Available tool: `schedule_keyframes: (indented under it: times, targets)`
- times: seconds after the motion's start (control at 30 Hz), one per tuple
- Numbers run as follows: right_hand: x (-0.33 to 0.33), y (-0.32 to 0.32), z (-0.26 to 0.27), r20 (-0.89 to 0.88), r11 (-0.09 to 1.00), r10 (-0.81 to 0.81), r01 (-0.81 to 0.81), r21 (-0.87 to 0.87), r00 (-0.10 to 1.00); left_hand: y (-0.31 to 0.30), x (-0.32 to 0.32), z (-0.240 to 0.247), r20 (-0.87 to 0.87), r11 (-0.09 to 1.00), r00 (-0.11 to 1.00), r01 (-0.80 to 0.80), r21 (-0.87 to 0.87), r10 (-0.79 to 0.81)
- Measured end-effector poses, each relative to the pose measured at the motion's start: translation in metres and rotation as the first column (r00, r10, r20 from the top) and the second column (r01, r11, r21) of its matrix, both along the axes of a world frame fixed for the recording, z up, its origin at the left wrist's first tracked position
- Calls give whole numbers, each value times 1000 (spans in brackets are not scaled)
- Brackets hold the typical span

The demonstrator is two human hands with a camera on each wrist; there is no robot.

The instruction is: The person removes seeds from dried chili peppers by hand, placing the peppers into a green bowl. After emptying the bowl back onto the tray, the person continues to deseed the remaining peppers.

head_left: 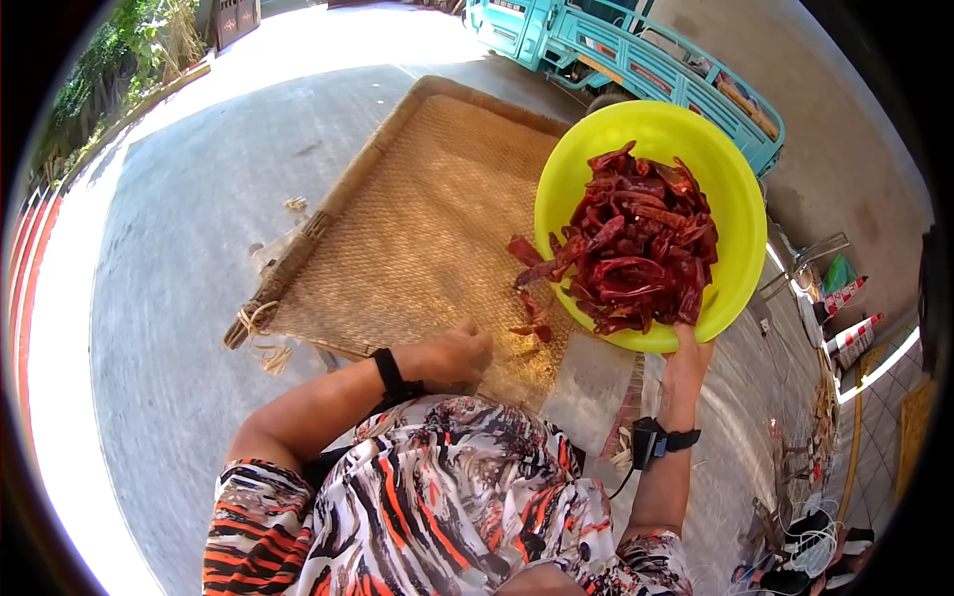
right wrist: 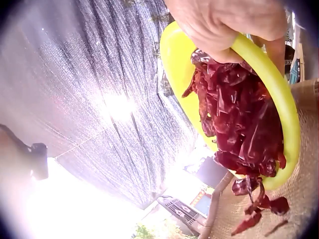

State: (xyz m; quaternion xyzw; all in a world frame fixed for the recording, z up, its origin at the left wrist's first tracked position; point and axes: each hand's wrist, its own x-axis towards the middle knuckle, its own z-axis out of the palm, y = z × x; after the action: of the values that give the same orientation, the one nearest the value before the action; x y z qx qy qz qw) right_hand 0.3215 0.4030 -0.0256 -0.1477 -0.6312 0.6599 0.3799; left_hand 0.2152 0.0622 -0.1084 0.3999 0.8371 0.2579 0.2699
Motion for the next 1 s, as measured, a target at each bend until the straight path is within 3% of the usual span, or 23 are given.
schedule_keyframes:
  times: [0.1,0.23,0.37,0.43,0.5,0.6,0.73,0.83,0.87,0.97,1.0]
  targets:
    - [-32,-2,-19,-24,991,29,-26,129,999,-1,6,13,-15,1000,1000,-13,-10,12]
    - [-43,-48,14,-8,912,8,-4,410,1000,0,6,7,-27,1000,999,-24,-13,24]
    - [-55,-69,30,-11,865,8,-2,502,1000,1,6,6,-40,1000,999,-11,1,11]
    - [-57,-73,36,-104,634,-78,130,763,991,2,5,1,-51,1000,999,-20,-20,19]
    - [-59,-74,35,-193,656,5,142,741,981,1,6,5,-50,998,998,-36,-46,34]
    - [-53,-71,43,-268,491,-87,275,827,960,1,10,13,-48,997,998,-49,-58,46]
    - [-40,-72,58,-320,642,-224,386,662,921,0,6,4,-49,999,998,-34,-21,33]
    - [-17,-45,61,-173,837,-278,326,439,945,-3,4,12,-5,999,999,-35,-14,35]
    - [-8,-34,60,-203,877,-275,331,347,940,-4,4,13,15,999,999,-37,-10,37]
    - [19,5,51,-255,940,-308,334,67,917,-9,-8,-4,21,994,1000,-23,106,21]
    - [29,24,44,-247,939,-338,344,-24,908,-11,-8,-5,95,982,994,-71,176,55]
